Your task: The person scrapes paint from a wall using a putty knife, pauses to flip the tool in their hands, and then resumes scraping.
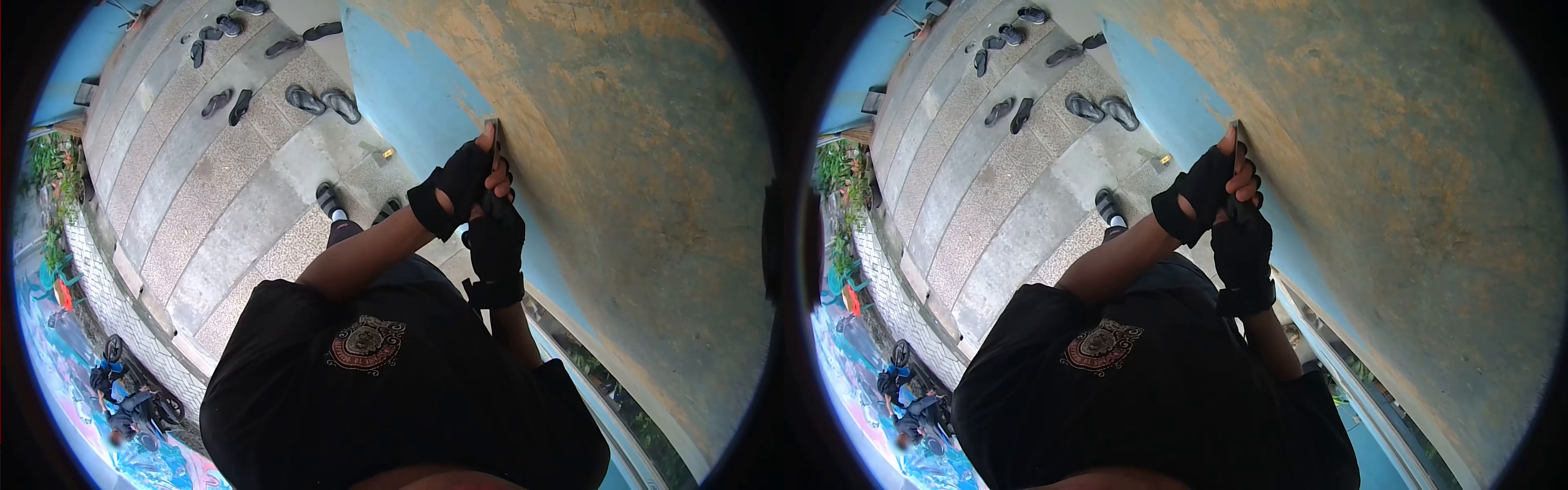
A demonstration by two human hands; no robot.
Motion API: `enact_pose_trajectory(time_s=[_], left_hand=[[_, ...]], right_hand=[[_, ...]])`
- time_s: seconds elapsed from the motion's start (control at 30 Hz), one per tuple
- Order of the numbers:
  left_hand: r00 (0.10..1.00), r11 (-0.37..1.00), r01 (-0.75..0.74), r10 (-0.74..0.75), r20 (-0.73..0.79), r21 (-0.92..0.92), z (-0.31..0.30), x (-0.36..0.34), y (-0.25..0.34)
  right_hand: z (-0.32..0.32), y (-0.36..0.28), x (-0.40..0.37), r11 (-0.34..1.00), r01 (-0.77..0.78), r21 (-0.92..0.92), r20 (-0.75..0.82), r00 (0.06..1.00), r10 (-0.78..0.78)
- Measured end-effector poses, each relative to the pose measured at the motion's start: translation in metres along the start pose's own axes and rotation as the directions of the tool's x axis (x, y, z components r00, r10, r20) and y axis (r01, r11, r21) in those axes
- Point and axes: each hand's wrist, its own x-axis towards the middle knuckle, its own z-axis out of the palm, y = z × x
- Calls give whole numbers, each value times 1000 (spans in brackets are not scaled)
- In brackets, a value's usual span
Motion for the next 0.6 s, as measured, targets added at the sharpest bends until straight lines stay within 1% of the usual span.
enact_pose_trajectory(time_s=[0.03,0.07,0.1,0.13,0.17,0.2,0.23,0.27,0.3,0.33,0.37,0.4,0.43,0.53,0.57,0.6], left_hand=[[1000,1000,29,-29,4,-5,-1,0,-2],[999,999,53,-53,10,-6,-2,3,1],[999,999,48,-48,11,-6,-5,7,6],[1000,1000,6,-6,27,-8,-10,12,11],[999,999,-35,36,38,-19,-13,11,9],[999,999,-36,37,40,-22,-11,9,6],[1000,1000,-10,10,13,-4,-8,8,4],[999,1000,25,-25,-24,0,-4,2,-2],[997,998,56,-55,-56,10,-2,1,-2],[998,999,49,-48,-50,17,-3,4,3],[997,998,62,-63,-36,-18,-4,2,5],[997,995,79,-80,-20,-58,-5,-1,5],[995,995,90,-92,-33,-35,-7,-2,10],[997,996,77,-78,-26,-50,-5,-1,-1],[996,997,73,-74,-44,-11,-5,1,-5],[997,997,72,-72,-35,1,-5,4,-1]], right_hand=[[0,6,3,982,130,-139,-25,991,-135],[2,6,10,981,139,-138,-24,989,-144],[2,2,15,999,39,-28,3,999,-39],[2,1,14,994,-79,75,41,996,76],[0,5,8,993,-94,65,44,995,92],[1,8,8,997,-58,54,39,998,56],[4,9,13,999,-11,50,32,999,9],[2,5,8,999,-15,48,34,999,14],[-1,-1,2,998,-42,-43,19,999,43],[-2,-5,4,989,-63,-131,3,998,64],[2,-5,5,989,-65,-131,2,998,65],[8,-6,6,997,-46,-67,6,999,46],[10,-5,4,1000,-30,-5,8,1000,30],[0,-7,0,996,-71,-60,21,997,72],[-7,-16,1,978,-184,-101,62,980,191],[-4,-9,5,980,-174,-95,54,982,179]])
